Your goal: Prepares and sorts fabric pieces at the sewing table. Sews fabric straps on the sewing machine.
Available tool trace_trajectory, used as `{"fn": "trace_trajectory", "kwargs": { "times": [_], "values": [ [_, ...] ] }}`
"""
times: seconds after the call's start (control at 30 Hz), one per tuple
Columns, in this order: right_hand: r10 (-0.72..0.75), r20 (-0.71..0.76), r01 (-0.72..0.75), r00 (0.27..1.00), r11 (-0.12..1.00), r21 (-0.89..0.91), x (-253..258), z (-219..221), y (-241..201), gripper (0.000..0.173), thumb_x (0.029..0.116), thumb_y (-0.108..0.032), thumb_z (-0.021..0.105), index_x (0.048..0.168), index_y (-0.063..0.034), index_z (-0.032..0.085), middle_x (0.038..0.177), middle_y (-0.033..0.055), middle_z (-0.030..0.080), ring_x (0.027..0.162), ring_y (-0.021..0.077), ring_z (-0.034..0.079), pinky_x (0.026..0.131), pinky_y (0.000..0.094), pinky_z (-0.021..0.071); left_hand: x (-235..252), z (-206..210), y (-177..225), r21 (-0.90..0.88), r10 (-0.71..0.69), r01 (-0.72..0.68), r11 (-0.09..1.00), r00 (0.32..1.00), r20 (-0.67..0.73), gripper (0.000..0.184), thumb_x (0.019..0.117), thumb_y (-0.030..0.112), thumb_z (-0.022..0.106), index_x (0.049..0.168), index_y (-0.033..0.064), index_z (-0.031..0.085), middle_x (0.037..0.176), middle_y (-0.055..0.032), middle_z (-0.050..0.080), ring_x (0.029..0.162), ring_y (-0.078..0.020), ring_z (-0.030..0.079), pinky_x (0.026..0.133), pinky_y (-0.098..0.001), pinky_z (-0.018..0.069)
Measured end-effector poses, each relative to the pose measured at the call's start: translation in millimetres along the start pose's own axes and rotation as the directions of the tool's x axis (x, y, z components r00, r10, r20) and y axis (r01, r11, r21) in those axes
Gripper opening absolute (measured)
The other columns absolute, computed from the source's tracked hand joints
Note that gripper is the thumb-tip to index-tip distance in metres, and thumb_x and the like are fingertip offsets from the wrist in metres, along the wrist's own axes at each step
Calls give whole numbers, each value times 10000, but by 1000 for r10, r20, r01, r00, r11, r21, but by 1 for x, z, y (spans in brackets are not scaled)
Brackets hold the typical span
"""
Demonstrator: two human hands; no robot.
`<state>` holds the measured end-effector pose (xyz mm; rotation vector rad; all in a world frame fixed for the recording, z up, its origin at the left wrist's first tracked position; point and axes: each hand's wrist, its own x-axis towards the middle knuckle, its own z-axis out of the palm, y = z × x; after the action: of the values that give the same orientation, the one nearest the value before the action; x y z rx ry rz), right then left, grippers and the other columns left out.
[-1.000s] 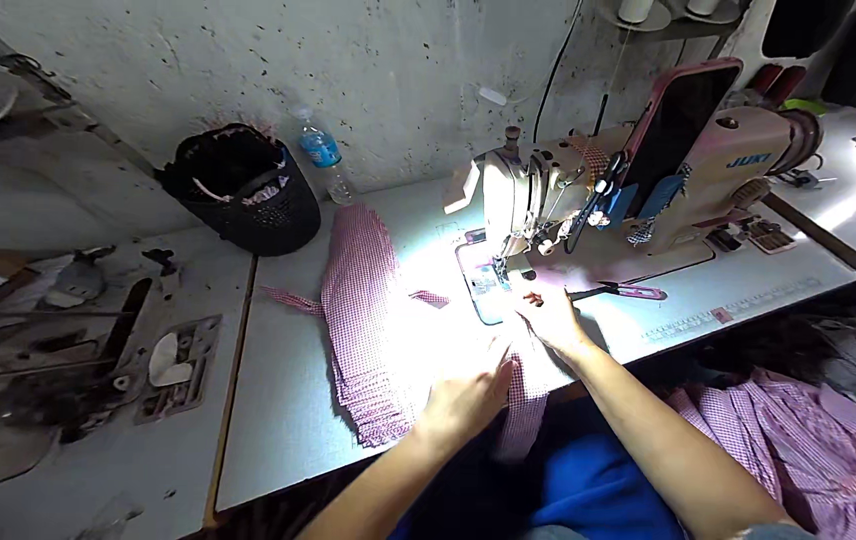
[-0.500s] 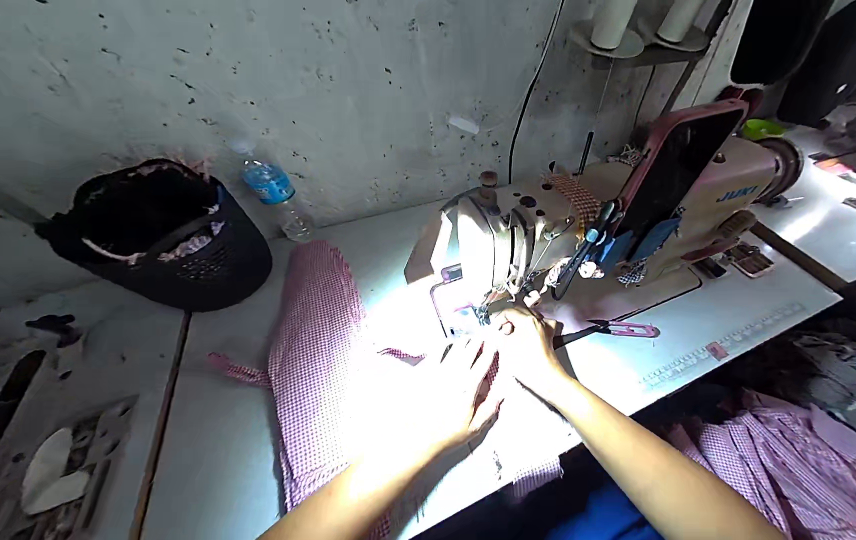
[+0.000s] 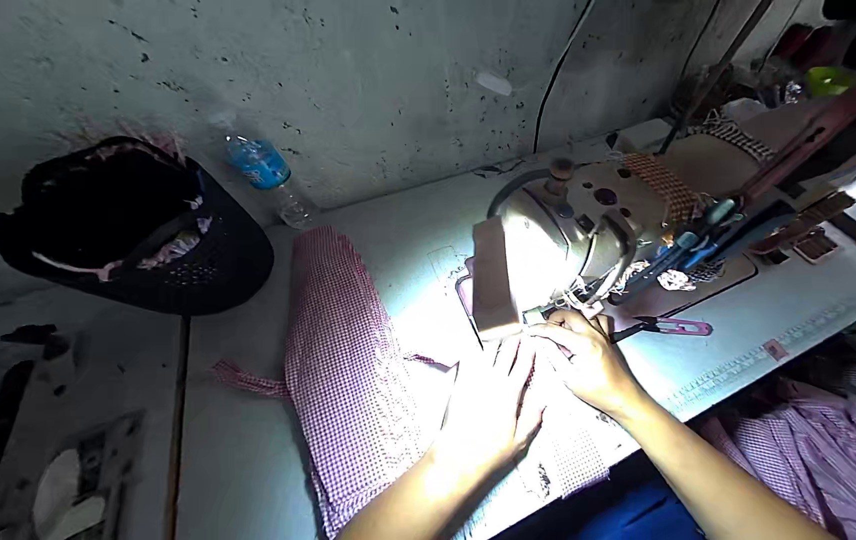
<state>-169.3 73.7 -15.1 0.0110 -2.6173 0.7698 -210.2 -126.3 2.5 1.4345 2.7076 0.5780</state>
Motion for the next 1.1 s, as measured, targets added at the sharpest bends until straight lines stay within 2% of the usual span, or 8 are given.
{"fn": "trace_trajectory", "kwargs": {
  "times": [0.17, 0.37, 0.5, 0.6, 0.67, 0.73, 0.9, 1.1],
  "values": [
    [28, -18, -28, 999, 998, 48, -2, -4, -4, 251, 959, -224, 598, 1098, -238, 807, 1077, 29, 732, 1074, 161, 632, 1019, 482, 385, 0, 0, 7, -46, -30, 29, 998, 999, -19, 643, 1003, 484, 439, 1513, 98, 502, 1541, -73, 524, 1408, -312, 499, 1155, -651, 287],
    [31, -19, -30, 999, 998, 59, 0, -7, -12, 242, 950, -262, 593, 1016, -157, 802, 995, 64, 754, 1044, 193, 670, 1018, 505, 410, 4, -9, 7, -51, -65, 72, 996, 989, 130, 687, 1016, 484, 435, 1565, 72, 413, 1625, -82, 410, 1469, -315, 424, 1178, -665, 218],
    [52, -9, -52, 999, 998, 45, 2, -6, -14, 237, 955, -265, 603, 1009, -157, 807, 1013, 79, 755, 1039, 221, 673, 997, 536, 411, 3, -7, 6, -4, -58, 59, 998, 996, 68, 689, 997, 513, 435, 1530, 77, 475, 1594, -78, 458, 1427, -305, 484, 1156, -663, 262],
    [49, -47, -46, 998, 998, 50, 0, -2, -10, 239, 939, -239, 613, 1051, -181, 816, 1003, 55, 732, 977, 170, 655, 973, 468, 426, -2, -1, 4, 3, -55, 55, 998, 998, -30, 640, 991, 527, 435, 1485, 135, 547, 1508, -43, 564, 1355, -317, 551, 1110, -665, 339],
    [22, -102, -17, 995, 998, 58, -3, -1, -5, 253, 956, -225, 614, 1114, -179, 807, 1025, 28, 749, 971, 142, 665, 973, 426, 453, -5, 6, 2, -6, -55, 54, 999, 997, -63, 648, 1015, 536, 389, 1530, 156, 494, 1537, -25, 534, 1369, -311, 529, 1101, -647, 346],
    [-21, -144, 33, 989, 996, 81, -6, 0, -2, 237, 957, -205, 616, 1083, -170, 813, 1009, 17, 762, 968, 149, 677, 956, 410, 477, -5, 11, 2, -15, -41, 40, 999, 996, -79, 663, 1028, 528, 367, 1559, 140, 448, 1585, -21, 476, 1405, -272, 486, 1133, -550, 345],
    [-51, 103, 55, 993, 998, -39, -12, -15, -7, 341, 952, -243, 537, 1189, -203, 779, 1189, 35, 730, 1127, 279, 655, 953, 554, 471, -5, 12, 3, 68, -53, 55, 996, 998, -30, 694, 1019, 558, 320, 1573, 151, 422, 1602, -1, 450, 1396, -292, 485, 1102, -673, 283],
    [-97, 87, 104, 991, 992, -69, -20, -11, -5, 395, 971, -250, 479, 1248, -149, 741, 1267, 53, 712, 1161, 287, 656, 968, 556, 471, -3, 17, 11, 81, -100, 102, 991, 995, -31, 721, 1001, 585, 334, 1561, 143, 443, 1591, -26, 462, 1387, -320, 482, 1067, -703, 266]
  ]
}}
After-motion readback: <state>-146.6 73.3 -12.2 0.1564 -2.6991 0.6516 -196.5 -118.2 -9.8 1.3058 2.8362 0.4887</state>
